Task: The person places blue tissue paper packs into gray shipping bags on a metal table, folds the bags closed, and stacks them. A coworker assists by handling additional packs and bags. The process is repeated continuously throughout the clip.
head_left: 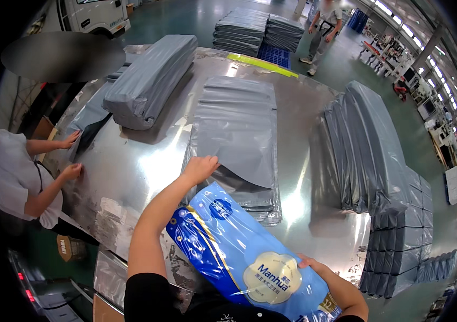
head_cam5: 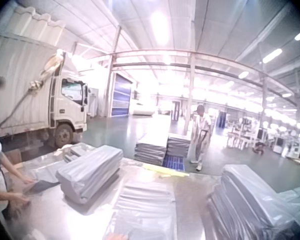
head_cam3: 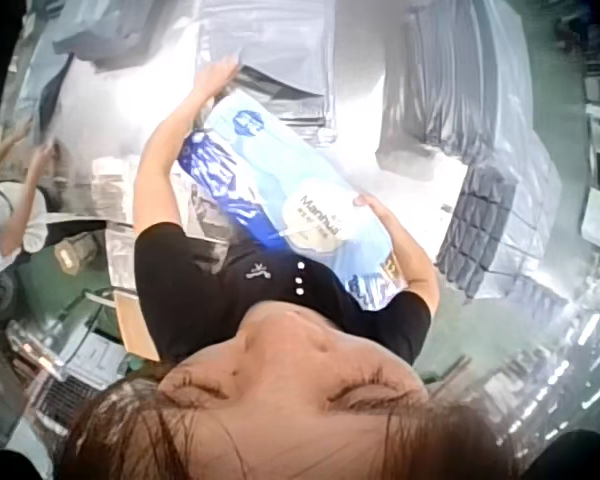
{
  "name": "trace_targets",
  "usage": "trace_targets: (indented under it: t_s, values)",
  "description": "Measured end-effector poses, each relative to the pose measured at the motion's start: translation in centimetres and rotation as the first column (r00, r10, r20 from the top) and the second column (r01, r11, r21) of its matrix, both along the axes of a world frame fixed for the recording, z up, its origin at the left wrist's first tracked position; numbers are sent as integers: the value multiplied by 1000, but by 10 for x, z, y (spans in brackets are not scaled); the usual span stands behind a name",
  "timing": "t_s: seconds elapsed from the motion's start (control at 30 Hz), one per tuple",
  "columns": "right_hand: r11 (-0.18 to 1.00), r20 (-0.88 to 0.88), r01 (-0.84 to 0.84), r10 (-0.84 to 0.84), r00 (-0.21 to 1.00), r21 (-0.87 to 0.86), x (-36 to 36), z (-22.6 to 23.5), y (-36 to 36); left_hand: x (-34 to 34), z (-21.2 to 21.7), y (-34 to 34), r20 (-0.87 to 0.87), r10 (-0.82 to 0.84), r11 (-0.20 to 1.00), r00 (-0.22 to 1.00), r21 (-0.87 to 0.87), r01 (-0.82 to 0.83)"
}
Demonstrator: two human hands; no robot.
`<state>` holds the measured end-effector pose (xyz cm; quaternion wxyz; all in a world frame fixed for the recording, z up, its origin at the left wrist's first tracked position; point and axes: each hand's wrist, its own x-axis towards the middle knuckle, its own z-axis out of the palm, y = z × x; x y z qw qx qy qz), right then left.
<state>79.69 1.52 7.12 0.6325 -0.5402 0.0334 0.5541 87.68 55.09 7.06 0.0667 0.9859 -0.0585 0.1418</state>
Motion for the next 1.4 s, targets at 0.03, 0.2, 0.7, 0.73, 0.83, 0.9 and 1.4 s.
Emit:
trace_targets:
  t_s: [0.03, 0.2, 0.7, 0.73, 0.83, 0.9, 1.4]
  values:
    - [1000, -19, -1, 1, 1000, 10, 2, -9, 7, -2, 5, 4, 52, -40, 999, 998, 31, 38]
    - [998, -33, 58, -57, 998, 40, 38, -30, 23, -6, -3, 52, 69, -187, 951, 980, 261, 164]
    - [782, 971, 623, 140, -194, 12, 253, -34, 251, 114, -74, 44, 309, 410, 776, 858, -613, -150]
    - [808, 987, 589, 73, -140, 24, 283, -43, 270, 122, -88, 52, 252, 416, 716, 874, -684, -144]
    - [871, 998, 490, 12, 60, -40, 336, -78, 313, 133, -126, 78, 52, 402, 481, 914, -862, -162]
    - [863, 969, 455, 142, 201, -220, 344, -88, 312, 135, -126, 79, 73, 353, 600, 933, -783, -165]
    - [768, 516, -326, 620, 591, -551, -98, -49, 17, -344, -73, -143, -468, -570, 669, 675, -741, 52]
